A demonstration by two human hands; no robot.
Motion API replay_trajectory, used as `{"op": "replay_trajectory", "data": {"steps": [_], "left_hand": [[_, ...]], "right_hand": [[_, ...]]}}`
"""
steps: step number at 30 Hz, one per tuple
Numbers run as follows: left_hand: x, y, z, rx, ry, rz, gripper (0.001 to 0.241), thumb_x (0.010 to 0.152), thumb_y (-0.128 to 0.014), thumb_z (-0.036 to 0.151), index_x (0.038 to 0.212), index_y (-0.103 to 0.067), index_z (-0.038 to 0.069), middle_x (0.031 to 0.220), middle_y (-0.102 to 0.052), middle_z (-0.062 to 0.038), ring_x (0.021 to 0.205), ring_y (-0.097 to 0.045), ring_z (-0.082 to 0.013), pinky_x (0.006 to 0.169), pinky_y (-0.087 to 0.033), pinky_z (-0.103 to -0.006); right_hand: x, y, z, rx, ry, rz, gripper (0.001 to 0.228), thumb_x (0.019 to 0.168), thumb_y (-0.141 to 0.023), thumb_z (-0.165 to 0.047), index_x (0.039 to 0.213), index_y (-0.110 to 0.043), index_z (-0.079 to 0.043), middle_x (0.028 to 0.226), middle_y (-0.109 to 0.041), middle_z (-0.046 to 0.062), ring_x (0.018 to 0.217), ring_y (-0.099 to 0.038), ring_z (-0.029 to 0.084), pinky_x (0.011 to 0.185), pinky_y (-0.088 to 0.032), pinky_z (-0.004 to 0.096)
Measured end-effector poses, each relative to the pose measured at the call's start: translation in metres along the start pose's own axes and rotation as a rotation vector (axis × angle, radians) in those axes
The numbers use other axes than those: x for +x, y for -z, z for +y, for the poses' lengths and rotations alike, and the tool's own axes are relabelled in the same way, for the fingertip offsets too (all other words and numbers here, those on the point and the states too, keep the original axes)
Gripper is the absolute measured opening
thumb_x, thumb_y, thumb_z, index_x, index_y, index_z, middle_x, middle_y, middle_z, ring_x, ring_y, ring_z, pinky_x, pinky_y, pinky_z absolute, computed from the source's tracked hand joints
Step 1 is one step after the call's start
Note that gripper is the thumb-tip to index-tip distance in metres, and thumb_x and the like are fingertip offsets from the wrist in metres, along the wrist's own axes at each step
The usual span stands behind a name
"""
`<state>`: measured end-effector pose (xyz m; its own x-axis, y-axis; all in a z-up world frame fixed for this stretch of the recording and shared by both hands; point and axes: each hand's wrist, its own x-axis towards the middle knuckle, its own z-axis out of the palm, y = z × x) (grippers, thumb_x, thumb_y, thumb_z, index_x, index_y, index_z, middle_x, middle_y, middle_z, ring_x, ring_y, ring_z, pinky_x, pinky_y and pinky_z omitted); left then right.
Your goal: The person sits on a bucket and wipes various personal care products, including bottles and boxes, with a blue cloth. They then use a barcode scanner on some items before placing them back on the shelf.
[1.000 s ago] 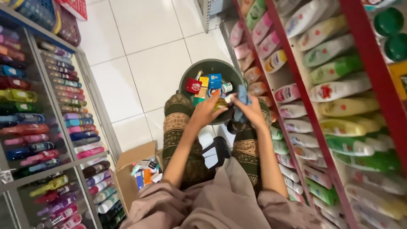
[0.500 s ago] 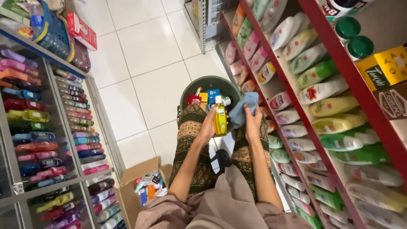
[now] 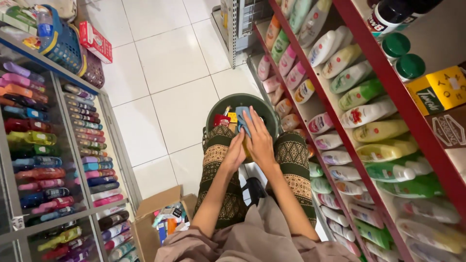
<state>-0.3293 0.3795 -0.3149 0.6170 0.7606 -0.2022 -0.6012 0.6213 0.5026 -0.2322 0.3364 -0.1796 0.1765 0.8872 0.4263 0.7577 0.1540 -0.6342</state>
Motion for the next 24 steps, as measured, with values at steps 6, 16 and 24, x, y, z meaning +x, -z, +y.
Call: {"op": "replay_trajectory", "data": {"steps": [6,16,24], "left_hand": [[0.017,0.034,-0.016,-0.048,-0.060,0.052,0.042,0.111,-0.041,0.027,0.142,-0.049,0.002,0.139,-0.059,-0.012,0.129,-0.058,-0.0222,0.112,-0.046,-0.0380],[0.005,-0.002,0.020,-0.110,-0.035,0.100,0.052,0.109,-0.043,0.048,0.135,-0.056,0.005,0.122,-0.067,-0.011,0.110,-0.067,-0.0222,0.098,-0.057,-0.0380],[-0.006,-0.022,0.036,-0.083,-0.078,0.073,0.054,0.109,-0.043,0.049,0.142,-0.055,0.009,0.120,-0.067,-0.007,0.107,-0.066,-0.0185,0.091,-0.057,-0.0351]], "right_hand": [[-0.020,-0.003,0.005,-0.077,0.130,-0.047,0.065,0.090,-0.062,0.000,0.153,-0.047,-0.005,0.161,-0.040,0.022,0.149,-0.039,0.043,0.121,-0.035,0.048],[-0.051,0.008,-0.015,-0.071,0.127,-0.131,0.067,0.086,-0.060,0.001,0.151,-0.048,-0.005,0.159,-0.042,0.021,0.149,-0.038,0.042,0.123,-0.032,0.050],[-0.067,0.012,-0.012,-0.069,0.077,-0.192,0.072,0.079,-0.066,0.001,0.149,-0.052,-0.009,0.156,-0.045,0.019,0.147,-0.040,0.041,0.120,-0.035,0.050]]}}
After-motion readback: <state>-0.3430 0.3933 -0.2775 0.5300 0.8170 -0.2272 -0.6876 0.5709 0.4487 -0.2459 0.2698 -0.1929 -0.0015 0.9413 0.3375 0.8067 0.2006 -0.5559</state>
